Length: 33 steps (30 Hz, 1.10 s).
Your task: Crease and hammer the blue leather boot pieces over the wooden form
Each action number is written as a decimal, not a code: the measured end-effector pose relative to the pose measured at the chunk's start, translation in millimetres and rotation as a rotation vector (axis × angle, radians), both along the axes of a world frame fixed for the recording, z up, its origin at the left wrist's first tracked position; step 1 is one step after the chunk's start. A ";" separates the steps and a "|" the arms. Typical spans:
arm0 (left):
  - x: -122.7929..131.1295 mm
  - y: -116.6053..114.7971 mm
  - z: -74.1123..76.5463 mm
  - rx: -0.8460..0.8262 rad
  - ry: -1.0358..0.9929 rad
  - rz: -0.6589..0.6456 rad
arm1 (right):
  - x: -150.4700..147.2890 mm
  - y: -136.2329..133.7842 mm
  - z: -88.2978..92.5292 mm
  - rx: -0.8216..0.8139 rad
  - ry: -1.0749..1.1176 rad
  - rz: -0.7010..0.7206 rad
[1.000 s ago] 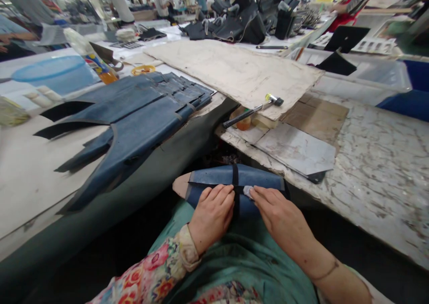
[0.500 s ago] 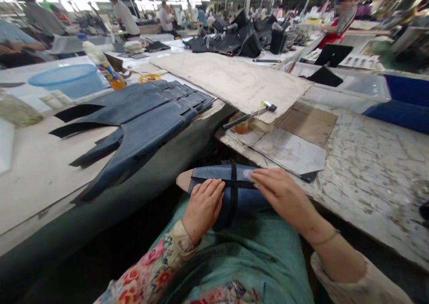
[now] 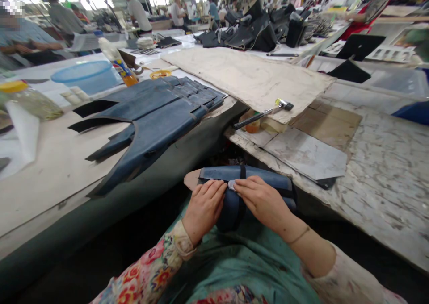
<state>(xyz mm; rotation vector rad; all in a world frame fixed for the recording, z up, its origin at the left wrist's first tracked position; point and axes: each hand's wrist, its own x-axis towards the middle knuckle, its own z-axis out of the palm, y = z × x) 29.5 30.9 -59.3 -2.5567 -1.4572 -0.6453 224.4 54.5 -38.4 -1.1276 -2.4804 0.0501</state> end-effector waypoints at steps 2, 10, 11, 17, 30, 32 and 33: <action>-6.1 1.4 0.7 0.010 0.019 0.011 | -7.4 4.0 0.8 0.014 -0.009 0.027; -37.7 1.9 -1.5 0.004 0.046 0.089 | -42.5 14.5 -1.7 -0.033 -0.032 0.097; -42.0 1.7 -2.2 0.002 0.043 0.102 | -47.7 15.5 -1.9 -0.050 -0.039 0.104; -62.3 2.4 -5.7 -0.034 0.014 0.228 | -80.0 23.6 3.5 -0.154 -0.063 0.136; -57.7 -4.4 -15.9 -0.009 -0.055 0.298 | -83.9 17.5 5.2 -0.103 -0.089 0.111; -52.0 -3.6 -10.7 -0.015 -0.058 0.268 | -70.6 14.1 7.2 -0.060 -0.098 0.095; -49.9 -3.3 -8.6 -0.015 -0.063 0.261 | -62.8 12.2 7.8 -0.034 -0.104 0.089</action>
